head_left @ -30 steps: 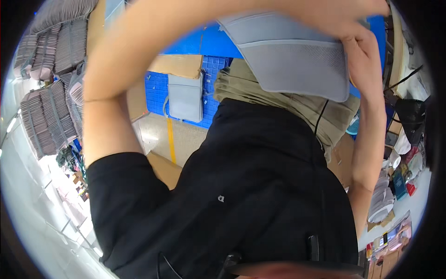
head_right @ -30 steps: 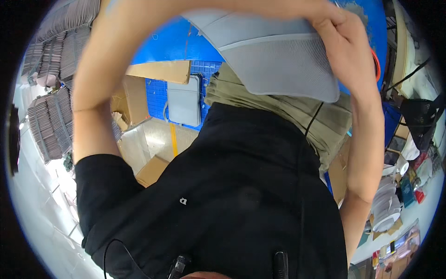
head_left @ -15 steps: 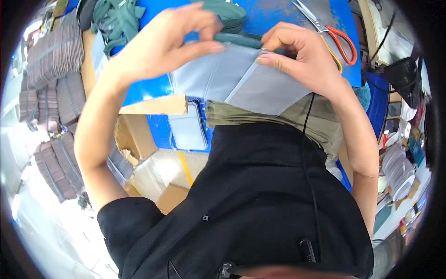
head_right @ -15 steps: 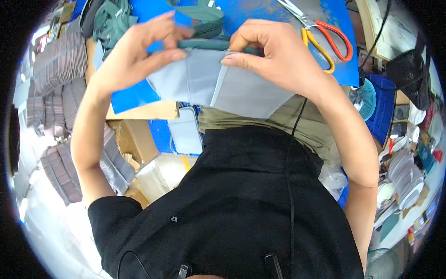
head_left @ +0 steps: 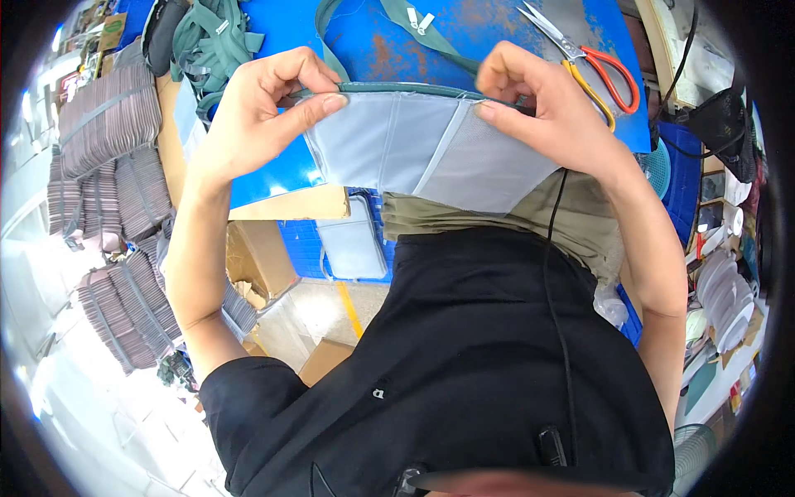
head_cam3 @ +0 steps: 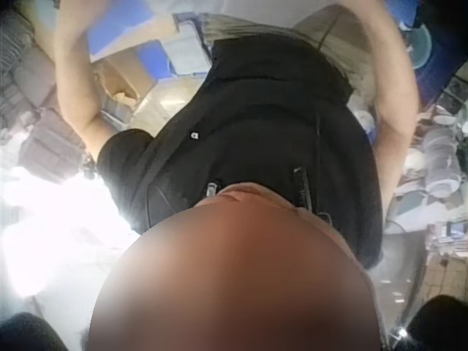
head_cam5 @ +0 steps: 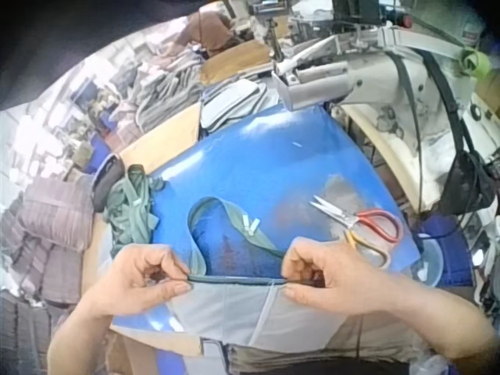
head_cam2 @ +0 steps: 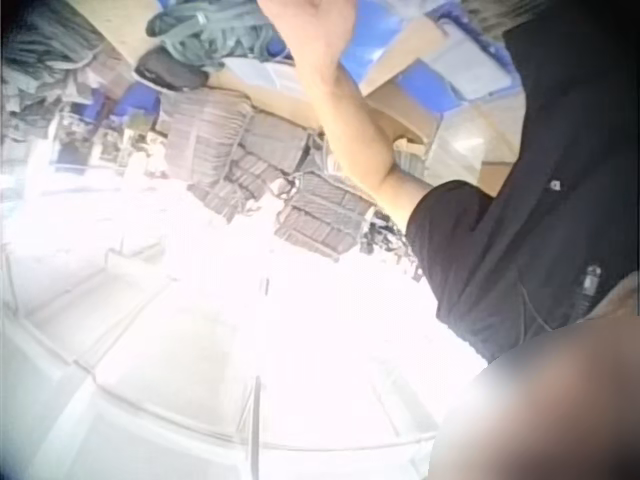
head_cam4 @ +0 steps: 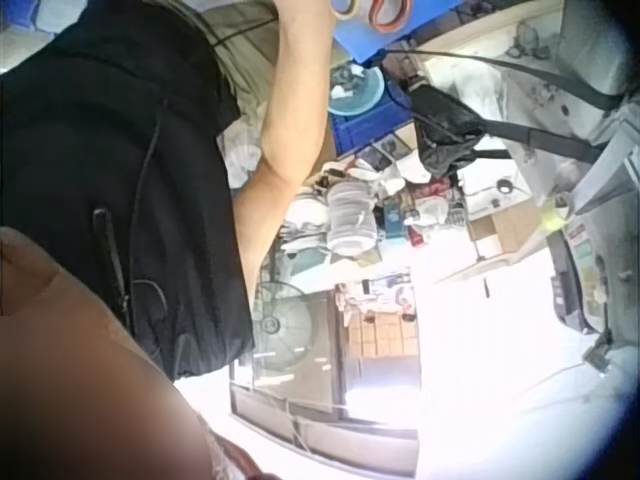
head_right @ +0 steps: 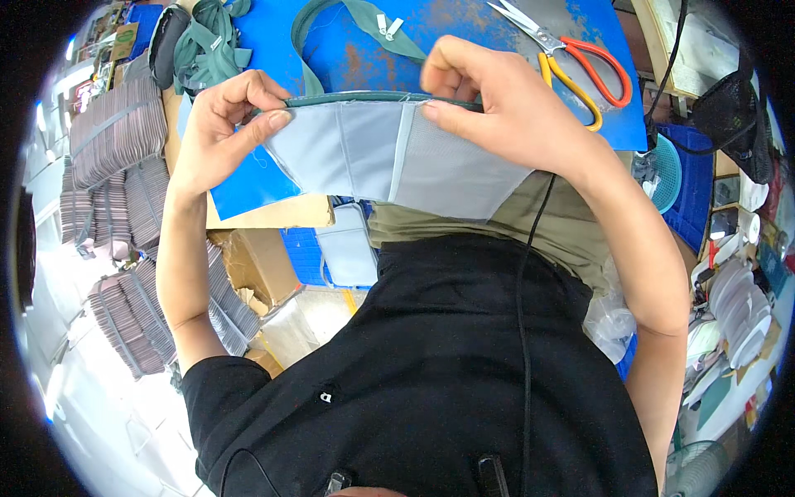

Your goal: Sewing and trimming the edges of fabric pouches using an industrial sewing machine.

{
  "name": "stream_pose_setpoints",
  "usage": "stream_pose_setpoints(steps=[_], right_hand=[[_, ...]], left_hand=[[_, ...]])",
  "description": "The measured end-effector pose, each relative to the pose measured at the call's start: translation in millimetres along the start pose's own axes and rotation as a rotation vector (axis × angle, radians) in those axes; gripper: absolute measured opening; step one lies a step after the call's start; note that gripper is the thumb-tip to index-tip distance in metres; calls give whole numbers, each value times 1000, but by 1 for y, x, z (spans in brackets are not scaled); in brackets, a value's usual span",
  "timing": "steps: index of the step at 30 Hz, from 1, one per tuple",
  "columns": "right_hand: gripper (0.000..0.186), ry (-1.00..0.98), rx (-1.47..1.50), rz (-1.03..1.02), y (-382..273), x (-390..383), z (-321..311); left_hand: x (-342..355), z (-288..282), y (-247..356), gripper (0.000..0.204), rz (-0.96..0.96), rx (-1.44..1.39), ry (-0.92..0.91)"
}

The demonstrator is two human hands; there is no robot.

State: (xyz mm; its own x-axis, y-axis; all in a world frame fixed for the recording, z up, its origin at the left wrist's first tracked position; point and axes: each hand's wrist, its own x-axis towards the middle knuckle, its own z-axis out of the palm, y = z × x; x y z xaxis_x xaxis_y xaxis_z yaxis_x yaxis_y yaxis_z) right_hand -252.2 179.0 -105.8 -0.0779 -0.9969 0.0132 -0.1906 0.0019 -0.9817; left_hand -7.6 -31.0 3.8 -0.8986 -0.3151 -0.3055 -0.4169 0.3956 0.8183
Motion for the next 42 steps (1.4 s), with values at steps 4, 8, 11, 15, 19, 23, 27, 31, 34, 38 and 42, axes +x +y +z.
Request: stream_pose_setpoints(steps=[4,8,11,15,19,23,27,31,34,38,42], right_hand=[[20,-8,-29,-93,-8,8,4],[20,-32,-87,-17,-17,11,-2],[19,23,-104,-76,-15,8,-1],[19,52,-152,-138,-23,5,-1],[17,103,-301,-240,-36,-3,-5],[16,122,-349,-299,-52,-13,-11],[16,157,-401,-378,-64,-20,-16],[15,172,-429,-407,-81,-22,-22],[15,199,-430,-405,-92,-23,-25],[15,210,-441,-410,-101,-22,-32],[15,227,-410,-364,-110,-19,-39]], left_hand=[[5,-4,-8,11,14,-26,50],[5,-4,-7,11,30,-47,87],[4,-1,-4,9,106,-24,137],[-1,-1,3,9,101,108,189],[-6,0,23,13,380,386,262],[-21,3,45,21,664,701,312],[-27,4,65,24,803,746,299],[-30,0,78,24,846,750,332],[-31,-5,87,24,845,722,339],[-25,-13,95,25,833,704,327],[-17,-22,103,23,828,671,319]])
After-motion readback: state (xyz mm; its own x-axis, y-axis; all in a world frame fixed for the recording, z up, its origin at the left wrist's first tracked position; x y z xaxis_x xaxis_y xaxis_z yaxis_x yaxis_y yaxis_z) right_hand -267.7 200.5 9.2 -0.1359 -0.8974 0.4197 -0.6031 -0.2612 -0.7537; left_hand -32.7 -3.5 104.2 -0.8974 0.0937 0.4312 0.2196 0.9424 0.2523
